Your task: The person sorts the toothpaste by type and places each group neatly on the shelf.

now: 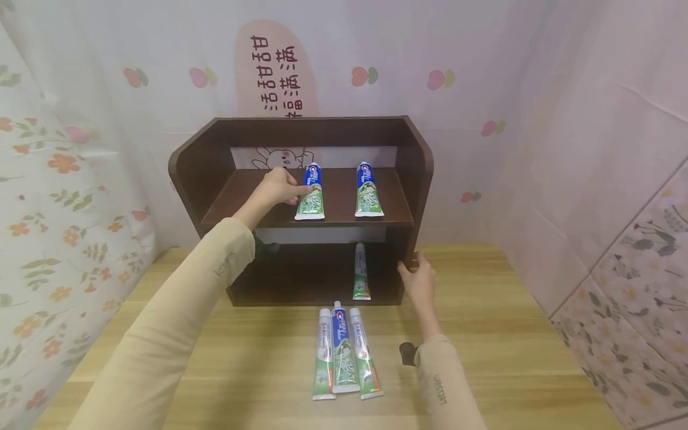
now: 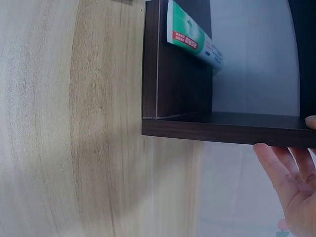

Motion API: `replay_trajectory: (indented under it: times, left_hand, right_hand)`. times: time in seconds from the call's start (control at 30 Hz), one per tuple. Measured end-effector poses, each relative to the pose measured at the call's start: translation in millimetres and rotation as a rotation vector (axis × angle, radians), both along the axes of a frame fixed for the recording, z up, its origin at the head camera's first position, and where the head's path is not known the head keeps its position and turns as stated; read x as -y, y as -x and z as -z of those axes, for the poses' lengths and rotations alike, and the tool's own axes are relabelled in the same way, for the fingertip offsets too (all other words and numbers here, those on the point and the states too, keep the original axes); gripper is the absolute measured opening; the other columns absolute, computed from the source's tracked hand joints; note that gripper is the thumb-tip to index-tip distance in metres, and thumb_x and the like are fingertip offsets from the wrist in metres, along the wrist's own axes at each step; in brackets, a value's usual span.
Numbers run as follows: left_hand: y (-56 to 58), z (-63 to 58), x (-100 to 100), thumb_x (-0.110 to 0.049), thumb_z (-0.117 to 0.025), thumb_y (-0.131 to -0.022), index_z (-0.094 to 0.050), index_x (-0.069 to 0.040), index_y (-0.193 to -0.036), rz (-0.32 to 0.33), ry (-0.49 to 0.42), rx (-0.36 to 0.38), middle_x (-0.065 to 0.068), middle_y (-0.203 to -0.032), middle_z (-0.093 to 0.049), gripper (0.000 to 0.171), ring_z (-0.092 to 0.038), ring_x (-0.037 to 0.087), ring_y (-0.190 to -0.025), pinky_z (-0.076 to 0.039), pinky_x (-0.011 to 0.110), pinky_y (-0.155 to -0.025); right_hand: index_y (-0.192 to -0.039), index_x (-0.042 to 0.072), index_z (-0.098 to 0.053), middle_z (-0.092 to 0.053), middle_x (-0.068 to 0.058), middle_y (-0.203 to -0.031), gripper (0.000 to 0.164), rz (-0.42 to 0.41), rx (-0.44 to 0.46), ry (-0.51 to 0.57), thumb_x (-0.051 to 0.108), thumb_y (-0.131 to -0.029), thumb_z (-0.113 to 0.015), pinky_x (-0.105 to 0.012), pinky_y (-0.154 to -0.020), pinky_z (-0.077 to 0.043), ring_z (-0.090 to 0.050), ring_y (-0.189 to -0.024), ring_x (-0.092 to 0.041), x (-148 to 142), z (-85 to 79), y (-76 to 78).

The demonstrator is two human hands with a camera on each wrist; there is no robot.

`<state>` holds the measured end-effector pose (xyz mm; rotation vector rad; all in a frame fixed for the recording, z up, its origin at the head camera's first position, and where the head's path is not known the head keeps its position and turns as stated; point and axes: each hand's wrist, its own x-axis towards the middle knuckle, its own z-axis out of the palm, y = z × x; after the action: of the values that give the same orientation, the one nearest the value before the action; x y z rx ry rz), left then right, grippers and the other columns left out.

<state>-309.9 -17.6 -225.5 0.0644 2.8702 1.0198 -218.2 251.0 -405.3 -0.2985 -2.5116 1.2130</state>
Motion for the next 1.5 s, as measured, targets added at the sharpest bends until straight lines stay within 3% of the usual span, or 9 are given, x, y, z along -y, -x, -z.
replay_trajectory:
  times: [0.17, 0.27, 0.37, 0.53, 0.77, 1.03, 1.23, 1.5]
  left_hand:
    - [-1.4, 3.5, 2, -0.032, -0.062, -0.086, -0.051, 0.002, -0.111, 0.020, -0.075, 0.028, 0.016, -0.104, -0.063, 0.044, -0.069, 0.022, -0.085, -0.056, 0.026, -0.075]
    - [-7.1, 4.6, 7, -0.031, -0.062, -0.086, -0.053, 0.000, -0.108, 0.038, -0.074, 0.024, 0.015, -0.102, -0.063, 0.039, -0.069, 0.021, -0.084, -0.056, 0.024, -0.070]
    - [-15.4, 4.6, 14, -0.031, -0.060, -0.087, -0.054, 0.000, -0.105, 0.067, -0.078, 0.013, 0.014, -0.099, -0.064, 0.036, -0.068, 0.017, -0.078, -0.056, 0.024, -0.070]
    - [-29.3, 5.1, 26, -0.030, -0.060, -0.088, -0.053, 0.001, -0.104, 0.101, -0.163, 0.009, 0.011, -0.088, -0.063, 0.035, -0.064, 0.011, -0.065, -0.057, 0.024, -0.070]
    - [-48.4, 10.8, 39, -0.031, -0.059, -0.088, -0.053, 0.000, -0.105, 0.167, -0.167, 0.010, 0.014, -0.091, -0.065, 0.035, -0.067, 0.019, -0.078, -0.057, 0.026, -0.070]
    - [-66.6, 20.7, 48, -0.029, -0.058, -0.089, -0.053, 0.001, -0.105, 0.234, -0.191, 0.013, 0.015, -0.090, -0.064, 0.034, -0.065, 0.016, -0.073, -0.057, 0.030, -0.075]
    - [-78.2, 44.3, 51, -0.026, -0.055, -0.091, -0.054, 0.001, -0.108, 0.314, -0.273, 0.104, 0.019, -0.104, -0.065, 0.032, -0.067, 0.020, -0.085, -0.056, 0.034, -0.078]
    - [-87.0, 90.7, 48, -0.024, -0.056, -0.091, -0.054, 0.002, -0.112, 0.312, -0.335, 0.236, 0.017, -0.105, -0.066, 0.034, -0.067, 0.019, -0.084, -0.056, 0.034, -0.079]
  right_hand:
    - [-0.108, -0.002, -0.052, -0.058, -0.028, -0.108, 0.028, 0.006, 0.011, -0.007, 0.017, -0.088, -0.055, -0.046, -0.072, -0.054, -0.060, -0.097, -0.043, -2, 2.0, -0.7]
    - [-0.106, -0.002, -0.053, -0.059, -0.028, -0.107, 0.027, 0.004, 0.001, -0.006, 0.017, -0.088, -0.055, -0.045, -0.072, -0.055, -0.061, -0.096, -0.043, -2, 2.9, -0.5]
    - [-0.104, -0.002, -0.053, -0.059, -0.028, -0.107, 0.025, 0.004, -0.016, -0.007, 0.016, -0.088, -0.055, -0.044, -0.070, -0.055, -0.062, -0.094, -0.043, -2, 3.5, 0.0]
    - [-0.103, -0.002, -0.053, -0.059, -0.028, -0.107, 0.023, -0.002, -0.023, -0.003, 0.016, -0.088, -0.055, -0.043, -0.069, -0.055, -0.063, -0.091, -0.041, -2, 3.3, 1.8]
    - [-0.105, -0.002, -0.053, -0.059, -0.028, -0.106, 0.024, -0.012, -0.024, -0.003, 0.015, -0.088, -0.055, -0.044, -0.069, -0.055, -0.062, -0.092, -0.043, -2, 2.9, 2.8]
    - [-0.105, -0.003, -0.053, -0.059, -0.028, -0.105, 0.024, -0.010, -0.026, -0.003, 0.014, -0.088, -0.054, -0.045, -0.071, -0.055, -0.062, -0.092, -0.044, -2, 2.1, 2.0]
    - [-0.107, -0.003, -0.052, -0.058, -0.028, -0.106, 0.026, -0.016, -0.014, 0.007, 0.015, -0.088, -0.054, -0.045, -0.071, -0.055, -0.062, -0.093, -0.043, -2, 0.6, 1.6]
    - [-0.109, -0.002, -0.051, -0.057, -0.028, -0.108, 0.027, -0.024, -0.001, 0.021, 0.015, -0.089, -0.054, -0.045, -0.074, -0.055, -0.061, -0.095, -0.043, -3, 1.2, 2.5]
